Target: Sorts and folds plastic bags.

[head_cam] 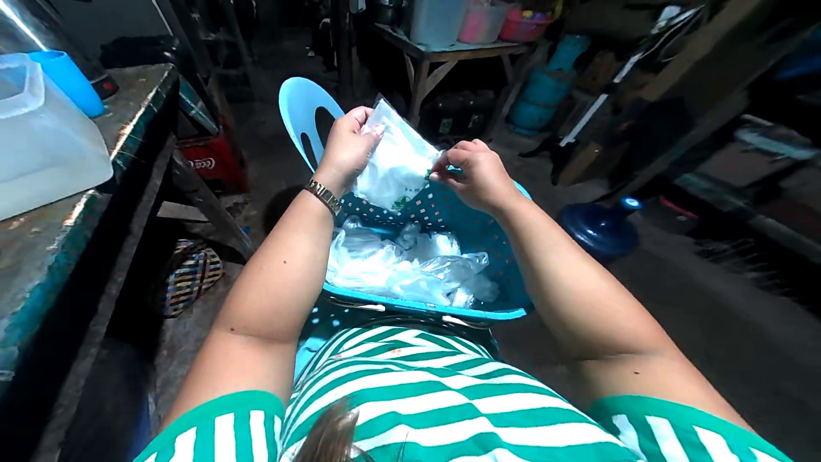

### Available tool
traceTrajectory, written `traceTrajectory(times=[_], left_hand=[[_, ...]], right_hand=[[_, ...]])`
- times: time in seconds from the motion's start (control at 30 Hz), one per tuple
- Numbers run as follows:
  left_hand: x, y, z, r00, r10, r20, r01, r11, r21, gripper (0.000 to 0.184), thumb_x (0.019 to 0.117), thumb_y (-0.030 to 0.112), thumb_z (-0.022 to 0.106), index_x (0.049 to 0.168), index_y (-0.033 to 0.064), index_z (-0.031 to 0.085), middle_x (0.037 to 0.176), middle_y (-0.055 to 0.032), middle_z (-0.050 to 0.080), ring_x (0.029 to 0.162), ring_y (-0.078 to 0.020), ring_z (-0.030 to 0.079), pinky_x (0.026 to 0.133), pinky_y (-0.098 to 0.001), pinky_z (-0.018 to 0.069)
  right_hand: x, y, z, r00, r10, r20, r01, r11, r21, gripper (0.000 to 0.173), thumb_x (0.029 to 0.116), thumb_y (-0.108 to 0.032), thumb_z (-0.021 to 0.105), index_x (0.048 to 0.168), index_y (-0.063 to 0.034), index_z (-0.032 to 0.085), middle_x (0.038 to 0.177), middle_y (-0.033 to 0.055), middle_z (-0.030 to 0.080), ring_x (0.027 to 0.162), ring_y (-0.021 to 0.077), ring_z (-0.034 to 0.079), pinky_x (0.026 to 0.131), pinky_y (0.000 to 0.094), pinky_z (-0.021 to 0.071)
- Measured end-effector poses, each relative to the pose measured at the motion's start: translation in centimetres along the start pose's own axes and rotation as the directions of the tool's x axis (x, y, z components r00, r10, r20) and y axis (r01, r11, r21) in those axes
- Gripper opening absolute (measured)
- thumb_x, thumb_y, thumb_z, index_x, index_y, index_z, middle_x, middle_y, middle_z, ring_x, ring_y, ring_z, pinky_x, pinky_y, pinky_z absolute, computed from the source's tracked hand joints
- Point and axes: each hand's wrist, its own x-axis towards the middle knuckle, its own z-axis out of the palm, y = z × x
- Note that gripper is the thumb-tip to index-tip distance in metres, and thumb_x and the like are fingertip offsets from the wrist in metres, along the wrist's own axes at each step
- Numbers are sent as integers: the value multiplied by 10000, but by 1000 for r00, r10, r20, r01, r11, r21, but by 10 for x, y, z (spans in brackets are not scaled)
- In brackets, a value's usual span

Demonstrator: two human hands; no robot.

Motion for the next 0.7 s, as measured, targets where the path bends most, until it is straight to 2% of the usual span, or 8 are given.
traceTrajectory(times=[0.1, 0.2, 0.27, 0.33, 0.43, 0.53, 0.6, 0.7], left_hand=[[0, 1, -4, 999, -41, -28, 39, 998, -57, 197, 1036, 20, 520, 1220, -14, 583, 967, -74, 652, 792, -77, 646, 744, -260, 562], [-3, 1, -8, 999, -43, -17, 40, 989, -146, 188, 1031, 8, 518, 1210, -5, 575, 938, -46, 654, 776, -69, 654, 729, -249, 574], [-6, -1, -13, 1000, -27, -12, 25, 986, -168, 177, 1027, 2, 518, 1194, -3, 578, 925, -35, 661, 765, -62, 662, 718, -239, 579], [-8, -2, -14, 1000, -16, -26, 12, 990, -144, 172, 1026, 0, 520, 1182, -10, 592, 928, -36, 666, 762, -58, 657, 718, -235, 572], [-7, -2, -10, 1000, 24, -9, -25, 996, -80, 221, 1017, 9, 542, 1234, -27, 567, 1008, -69, 655, 828, -65, 653, 766, -247, 566], [-6, -2, -9, 988, 18, 156, -18, 1000, -1, 493, 933, 40, 697, 1363, -37, 469, 1183, -139, 624, 1004, -122, 653, 901, -298, 563], [-7, -4, -5, 979, -32, 201, 11, 994, 105, 530, 860, 34, 784, 1315, -49, 525, 1152, -148, 650, 1000, -140, 665, 911, -309, 566], [-7, -2, 0, 977, -31, 212, -36, 952, 303, 298, 881, 49, 770, 1147, -33, 662, 1027, -114, 707, 912, -115, 685, 883, -316, 567]], right_hand=[[7, -7, -6, 988, -105, -115, 105, 994, -5, 250, 906, -181, 765, 1119, -52, 744, 1222, 243, 611, 1084, 411, 580, 918, 538, 492], [12, -18, -14, 993, -112, -40, 110, 992, -55, 348, 886, -96, 769, 1230, -82, 722, 1310, 222, 619, 1175, 445, 572, 974, 576, 484], [14, -23, -12, 995, -96, 11, 97, 992, -86, 283, 893, -68, 758, 1176, -59, 739, 1194, 217, 680, 1128, 444, 614, 952, 581, 503], [13, -24, -6, 989, -149, -17, 146, 982, -120, 106, 907, -48, 727, 1003, -33, 769, 1080, 213, 692, 1044, 417, 632, 893, 544, 525], [9, -21, 2, 971, -214, -108, 197, 969, -150, 71, 916, -34, 698, 924, -43, 769, 1173, 254, 627, 1086, 429, 588, 919, 514, 515], [5, -16, 2, 934, -310, -176, 287, 947, -146, 121, 930, 8, 640, 921, -32, 753, 1192, 229, 661, 1075, 411, 605, 911, 513, 504], [1, -16, 2, 962, -271, -45, 266, 960, -92, 143, 970, 0, 602, 999, -31, 738, 1162, 159, 706, 1050, 344, 687, 874, 528, 562], [-4, -18, 7, 970, -234, 69, 239, 968, -76, 242, 970, 49, 526, 1061, -35, 734, 1160, 167, 707, 985, 369, 710, 786, 582, 565]])
